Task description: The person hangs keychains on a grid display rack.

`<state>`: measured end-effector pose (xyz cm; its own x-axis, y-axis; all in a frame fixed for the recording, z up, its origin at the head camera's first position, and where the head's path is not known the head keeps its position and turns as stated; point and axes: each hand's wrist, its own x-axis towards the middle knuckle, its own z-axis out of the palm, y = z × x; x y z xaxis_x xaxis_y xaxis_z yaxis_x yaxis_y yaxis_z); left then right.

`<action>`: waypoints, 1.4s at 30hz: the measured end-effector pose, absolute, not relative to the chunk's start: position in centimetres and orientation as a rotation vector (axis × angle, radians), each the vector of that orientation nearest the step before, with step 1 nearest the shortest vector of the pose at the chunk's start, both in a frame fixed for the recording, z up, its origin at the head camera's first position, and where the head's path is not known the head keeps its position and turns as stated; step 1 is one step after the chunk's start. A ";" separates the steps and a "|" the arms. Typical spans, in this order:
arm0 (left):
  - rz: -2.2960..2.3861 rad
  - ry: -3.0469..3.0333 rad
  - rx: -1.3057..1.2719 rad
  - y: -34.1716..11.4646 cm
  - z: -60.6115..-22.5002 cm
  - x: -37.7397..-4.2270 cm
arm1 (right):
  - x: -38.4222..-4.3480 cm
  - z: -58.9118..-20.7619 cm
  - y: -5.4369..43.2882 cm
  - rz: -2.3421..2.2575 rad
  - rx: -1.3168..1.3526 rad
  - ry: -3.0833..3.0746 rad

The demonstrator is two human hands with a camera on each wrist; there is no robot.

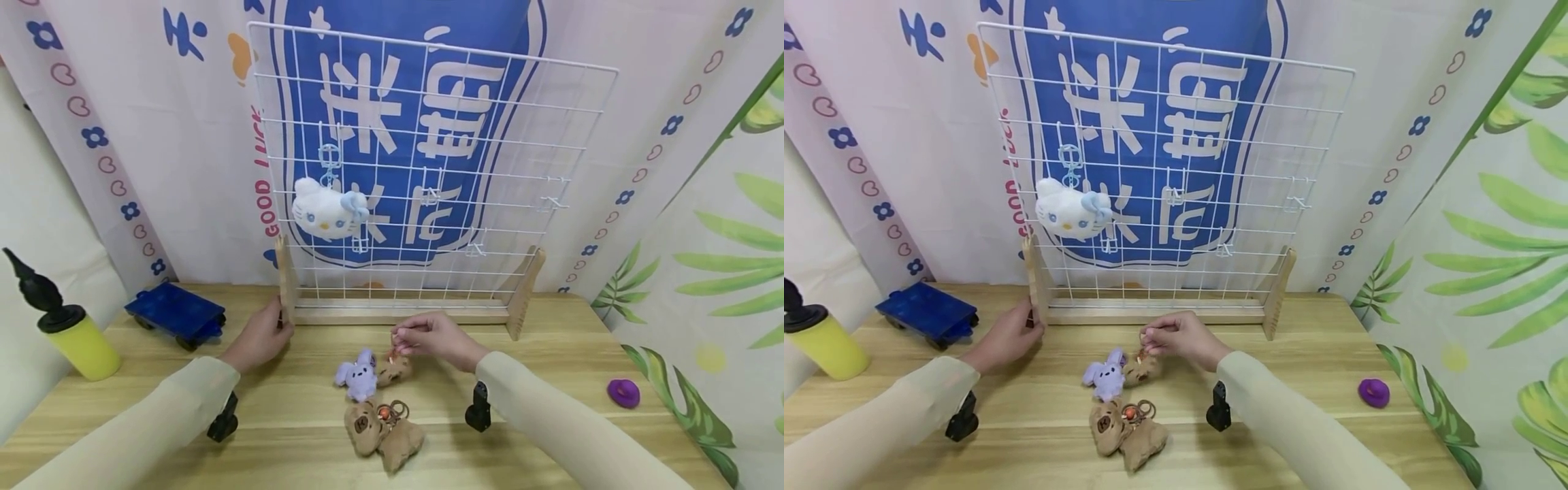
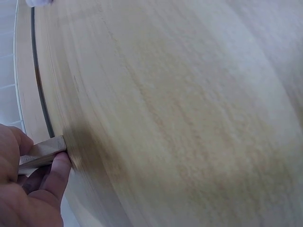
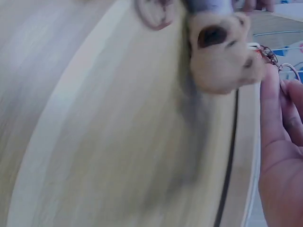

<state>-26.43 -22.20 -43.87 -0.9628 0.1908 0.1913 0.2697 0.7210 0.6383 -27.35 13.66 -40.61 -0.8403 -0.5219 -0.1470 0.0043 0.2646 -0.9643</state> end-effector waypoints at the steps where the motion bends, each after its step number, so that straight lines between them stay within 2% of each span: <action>1: -1.069 -2.808 -0.380 -22.2 -43.9 -26.4 | -27.4 -40.4 13.6 -1.630 -0.474 2.082; 15: -1.087 -2.803 -0.375 -22.3 -44.0 -26.3 | -28.1 -34.8 11.1 -1.809 -0.564 1.989; 25: -1.062 -2.806 -0.371 -22.3 -44.2 -26.4 | -28.3 -32.4 9.1 -1.994 -0.569 2.024; 42: -1.063 -2.801 -0.374 -22.2 -44.0 -26.3 | -29.0 -31.6 5.6 -2.161 -0.503 2.028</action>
<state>-26.29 -22.19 -44.04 -0.9620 0.1857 0.2004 0.2719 0.7224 0.6358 -28.99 5.61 -31.57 -0.9351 -0.3219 0.1485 -0.1277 -0.0851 -0.9882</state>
